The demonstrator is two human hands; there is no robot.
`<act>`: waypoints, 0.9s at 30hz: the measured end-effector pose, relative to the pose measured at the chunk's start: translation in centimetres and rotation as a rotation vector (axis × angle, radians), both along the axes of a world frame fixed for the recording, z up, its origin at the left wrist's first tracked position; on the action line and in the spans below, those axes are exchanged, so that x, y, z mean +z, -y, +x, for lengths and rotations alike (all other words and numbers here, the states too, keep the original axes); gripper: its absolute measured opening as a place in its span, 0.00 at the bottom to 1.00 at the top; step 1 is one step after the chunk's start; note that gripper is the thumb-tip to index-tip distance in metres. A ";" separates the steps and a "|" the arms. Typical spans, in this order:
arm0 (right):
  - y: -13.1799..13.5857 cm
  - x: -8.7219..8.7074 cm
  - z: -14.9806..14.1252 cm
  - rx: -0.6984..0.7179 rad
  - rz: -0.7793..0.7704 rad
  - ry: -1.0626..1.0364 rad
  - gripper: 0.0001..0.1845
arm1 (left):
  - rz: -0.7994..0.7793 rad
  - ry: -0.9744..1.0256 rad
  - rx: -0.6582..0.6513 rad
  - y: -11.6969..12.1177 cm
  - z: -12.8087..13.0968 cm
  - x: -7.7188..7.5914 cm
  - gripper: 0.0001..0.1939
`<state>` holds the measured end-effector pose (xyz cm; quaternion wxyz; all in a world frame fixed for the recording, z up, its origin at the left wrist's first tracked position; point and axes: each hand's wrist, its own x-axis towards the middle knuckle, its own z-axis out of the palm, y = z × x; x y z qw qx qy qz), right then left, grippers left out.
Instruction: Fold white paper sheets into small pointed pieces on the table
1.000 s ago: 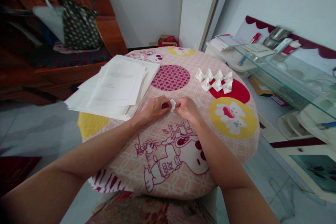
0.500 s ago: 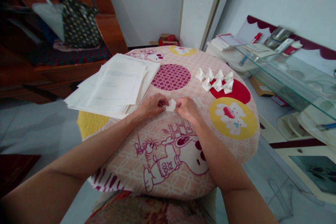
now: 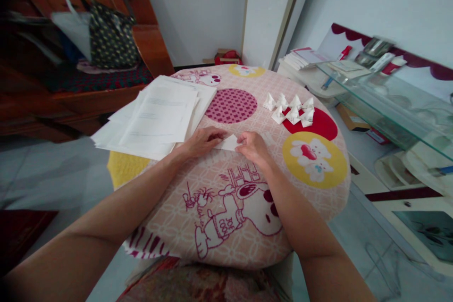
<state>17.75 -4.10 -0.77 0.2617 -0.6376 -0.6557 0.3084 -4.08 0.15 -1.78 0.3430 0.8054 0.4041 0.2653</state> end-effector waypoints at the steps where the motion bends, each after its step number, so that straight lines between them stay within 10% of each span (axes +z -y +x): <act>1: -0.1 -0.1 0.0 -0.006 0.006 -0.015 0.14 | 0.035 -0.023 0.012 0.1 0.3 0.0 0.18; 10: -0.8 0.0 -0.2 -0.047 -0.082 -0.199 0.03 | 0.021 -0.002 0.066 0.2 1.5 -0.4 0.13; 18: 1.5 2.8 0.4 0.019 -0.065 -0.368 0.14 | -0.184 0.333 -0.123 -0.8 0.5 1.3 0.11; 27: 3.7 0.7 -0.4 -0.160 -0.089 -0.884 0.17 | -0.290 0.763 0.201 1.5 1.4 2.6 0.26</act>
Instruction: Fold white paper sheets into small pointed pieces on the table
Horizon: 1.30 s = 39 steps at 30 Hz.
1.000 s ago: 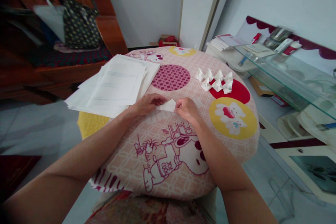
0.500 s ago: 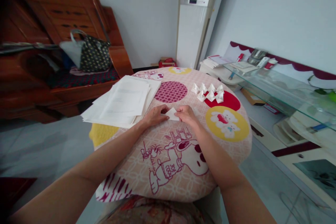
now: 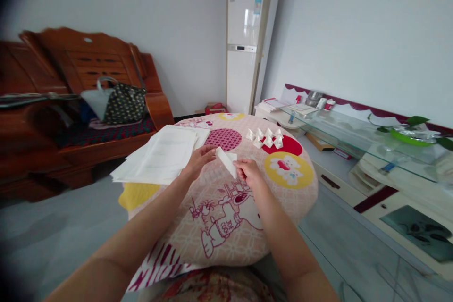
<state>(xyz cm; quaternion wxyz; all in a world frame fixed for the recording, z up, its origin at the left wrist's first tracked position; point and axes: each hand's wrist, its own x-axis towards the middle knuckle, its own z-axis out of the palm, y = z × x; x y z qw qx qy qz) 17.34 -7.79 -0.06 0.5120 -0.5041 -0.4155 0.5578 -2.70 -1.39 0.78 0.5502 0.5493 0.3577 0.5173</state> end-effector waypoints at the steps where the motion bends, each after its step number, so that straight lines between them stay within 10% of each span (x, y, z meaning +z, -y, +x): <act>1: 0.1 -0.3 -0.1 -0.012 0.008 -0.035 0.18 | -0.045 0.046 -0.005 0.5 0.3 -0.3 0.26; 9: 0.7 -2.3 0.1 0.074 0.059 -0.038 0.22 | -0.119 0.149 -0.240 3.3 1.7 -2.1 0.25; 39: 1.0 -2.4 0.1 0.082 0.047 -0.060 0.18 | -0.075 0.281 -0.322 3.8 2.4 -1.5 0.21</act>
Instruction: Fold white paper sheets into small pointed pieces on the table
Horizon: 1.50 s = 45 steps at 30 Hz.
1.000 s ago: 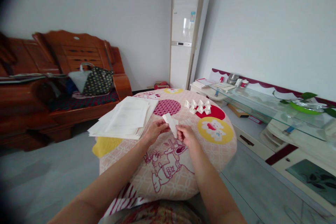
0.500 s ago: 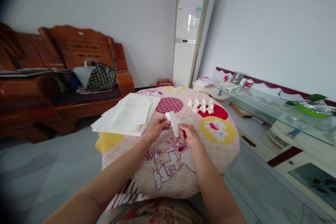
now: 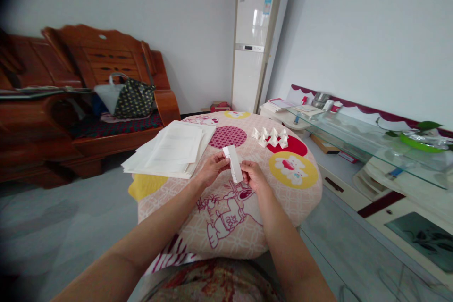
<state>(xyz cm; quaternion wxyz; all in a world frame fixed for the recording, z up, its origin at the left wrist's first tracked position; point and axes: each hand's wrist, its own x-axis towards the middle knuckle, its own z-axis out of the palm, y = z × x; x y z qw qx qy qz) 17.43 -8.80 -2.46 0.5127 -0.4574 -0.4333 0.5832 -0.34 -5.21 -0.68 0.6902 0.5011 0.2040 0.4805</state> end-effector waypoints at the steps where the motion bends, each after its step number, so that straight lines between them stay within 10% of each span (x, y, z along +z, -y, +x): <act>1: 0.0 0.1 -0.1 0.000 0.011 -0.007 0.18 | 0.002 0.002 -0.004 0.0 0.0 0.0 0.21; 13: 0.2 0.9 -0.9 -0.034 -0.003 -0.016 0.29 | -0.046 0.002 -0.030 0.2 0.4 -0.2 0.21; 21: 0.3 0.6 -1.5 -0.102 0.007 0.005 0.21 | 0.052 -0.059 0.191 0.1 0.6 -0.4 0.18; 45: 0.4 0.9 -1.4 -0.088 0.045 0.039 0.24 | 0.025 -0.057 0.049 0.4 0.4 -0.1 0.18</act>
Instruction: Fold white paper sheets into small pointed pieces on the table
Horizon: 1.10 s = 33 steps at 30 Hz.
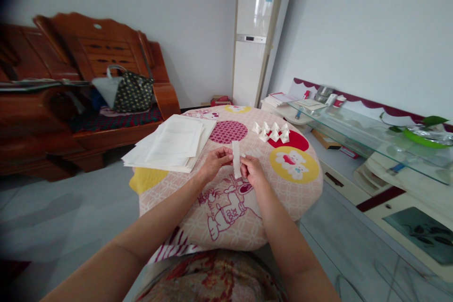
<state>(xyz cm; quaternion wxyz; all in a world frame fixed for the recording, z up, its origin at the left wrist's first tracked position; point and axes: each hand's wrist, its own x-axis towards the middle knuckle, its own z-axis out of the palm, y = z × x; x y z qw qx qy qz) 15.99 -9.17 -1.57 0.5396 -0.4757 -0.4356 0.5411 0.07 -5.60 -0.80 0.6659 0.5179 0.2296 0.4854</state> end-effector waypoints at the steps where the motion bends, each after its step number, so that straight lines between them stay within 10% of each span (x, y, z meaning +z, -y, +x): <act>1: 0.0 -0.1 0.0 0.000 0.000 -0.016 0.25 | -0.001 0.005 -0.002 0.0 0.0 0.0 0.18; 33: -0.3 -0.2 0.4 -0.185 0.425 0.488 0.13 | 0.257 -0.209 0.221 -1.8 -1.9 0.0 0.06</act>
